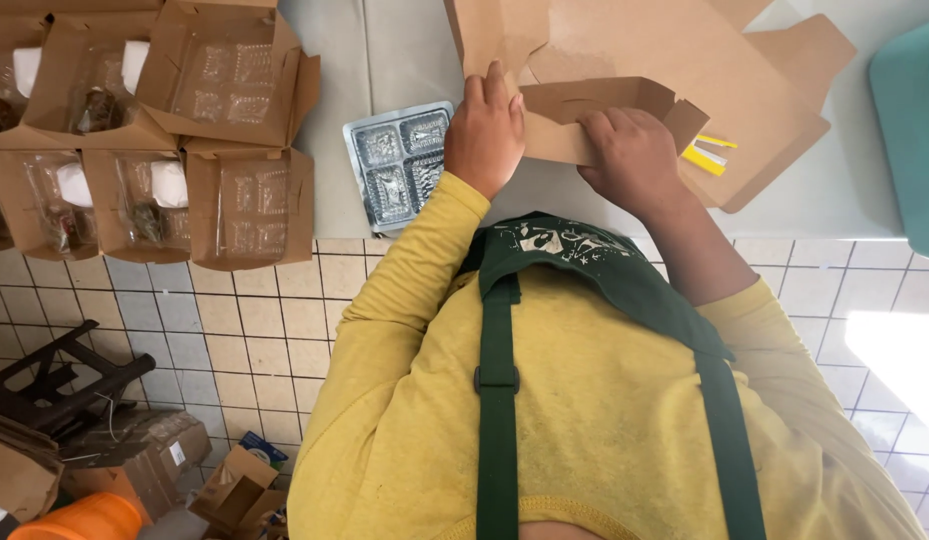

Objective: The person organizes wrapped food items in a plastic bin, then folds cardboard boxes and places a plastic tray and wrapped food items inside each one.

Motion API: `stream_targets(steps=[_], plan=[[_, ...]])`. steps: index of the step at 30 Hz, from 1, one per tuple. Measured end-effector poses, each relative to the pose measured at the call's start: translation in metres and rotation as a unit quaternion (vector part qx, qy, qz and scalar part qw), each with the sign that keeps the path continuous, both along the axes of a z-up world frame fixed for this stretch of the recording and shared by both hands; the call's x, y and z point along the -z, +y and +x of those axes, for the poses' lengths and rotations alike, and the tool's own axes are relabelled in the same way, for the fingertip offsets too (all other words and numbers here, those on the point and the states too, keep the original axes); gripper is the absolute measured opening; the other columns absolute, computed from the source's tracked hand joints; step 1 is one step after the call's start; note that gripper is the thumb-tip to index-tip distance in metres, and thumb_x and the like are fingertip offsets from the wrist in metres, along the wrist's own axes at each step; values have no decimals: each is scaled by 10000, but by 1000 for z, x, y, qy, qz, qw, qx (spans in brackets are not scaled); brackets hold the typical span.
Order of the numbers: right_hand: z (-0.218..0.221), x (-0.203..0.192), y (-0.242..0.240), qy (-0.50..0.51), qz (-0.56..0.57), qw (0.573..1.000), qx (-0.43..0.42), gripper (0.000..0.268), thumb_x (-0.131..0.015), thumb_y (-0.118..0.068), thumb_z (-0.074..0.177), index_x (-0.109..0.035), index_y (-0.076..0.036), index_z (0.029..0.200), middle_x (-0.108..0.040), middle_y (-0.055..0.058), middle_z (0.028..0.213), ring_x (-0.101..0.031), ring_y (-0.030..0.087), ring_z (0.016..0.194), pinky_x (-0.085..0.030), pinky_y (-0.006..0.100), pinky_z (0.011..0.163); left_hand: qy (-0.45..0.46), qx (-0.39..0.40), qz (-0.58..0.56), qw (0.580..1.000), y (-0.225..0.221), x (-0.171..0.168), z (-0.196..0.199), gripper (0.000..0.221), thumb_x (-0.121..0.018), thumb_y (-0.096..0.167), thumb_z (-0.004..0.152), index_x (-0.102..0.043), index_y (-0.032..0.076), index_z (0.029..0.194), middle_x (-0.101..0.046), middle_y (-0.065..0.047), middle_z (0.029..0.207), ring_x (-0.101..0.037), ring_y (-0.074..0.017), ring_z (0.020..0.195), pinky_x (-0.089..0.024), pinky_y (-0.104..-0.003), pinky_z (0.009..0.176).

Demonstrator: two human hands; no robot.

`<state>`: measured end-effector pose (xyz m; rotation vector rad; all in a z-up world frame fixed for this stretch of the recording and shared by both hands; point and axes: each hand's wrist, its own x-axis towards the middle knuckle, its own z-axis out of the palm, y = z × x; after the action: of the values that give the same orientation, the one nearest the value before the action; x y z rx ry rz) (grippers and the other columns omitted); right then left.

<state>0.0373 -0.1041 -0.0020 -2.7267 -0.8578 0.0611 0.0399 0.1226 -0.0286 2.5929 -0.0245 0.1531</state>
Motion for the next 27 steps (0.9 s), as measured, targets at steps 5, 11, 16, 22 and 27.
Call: stream_targets(steps=[5, 11, 16, 22, 27], plan=[[0, 2, 1, -36, -14, 999, -1, 547, -873, -206, 683, -672, -120, 1184, -644, 73, 1049, -628, 280, 1041, -512, 410, 876, -144, 63, -112, 981, 7, -11, -7, 294, -673, 212, 1021, -609, 17, 1232, -626, -146, 1069, -675, -318, 914, -568, -413, 794], [-1, -24, 14, -75, 77, 992, -64, 520, -870, -354, 727, -647, -64, 1098, -593, 107, 980, -576, 293, 969, -413, 429, 844, -188, 142, -95, 967, 6, -18, -6, 170, -770, 203, 961, -689, 55, 981, -626, -95, 930, -658, -302, 857, -545, -405, 743], [-5, 1, 3, -66, 143, 987, -40, 197, -800, -178, 944, -684, -82, 1071, -576, 64, 915, -562, 270, 909, -361, 429, 842, -182, 65, -43, 980, 1, -5, 2, 165, -795, 192, 936, -686, 70, 913, -617, -95, 903, -652, -305, 816, -533, -416, 698], [-2, 4, 2, -66, 198, 977, -46, 81, -758, -37, 951, -698, -88, 970, -575, 51, 867, -571, 258, 827, -360, 408, 830, -176, 108, -99, 973, -6, 8, 4, 153, -804, 169, 930, -703, 64, 887, -616, -92, 889, -647, -297, 805, -535, -416, 718], [5, 15, 0, -93, 194, 975, -53, 108, -783, -45, 925, -701, -99, 970, -635, 46, 930, -593, 253, 877, -393, 422, 916, -136, 175, -76, 972, -10, 4, 2, 197, -756, 170, 958, -703, 55, 1109, -648, -85, 1049, -618, -268, 997, -537, -382, 852]])
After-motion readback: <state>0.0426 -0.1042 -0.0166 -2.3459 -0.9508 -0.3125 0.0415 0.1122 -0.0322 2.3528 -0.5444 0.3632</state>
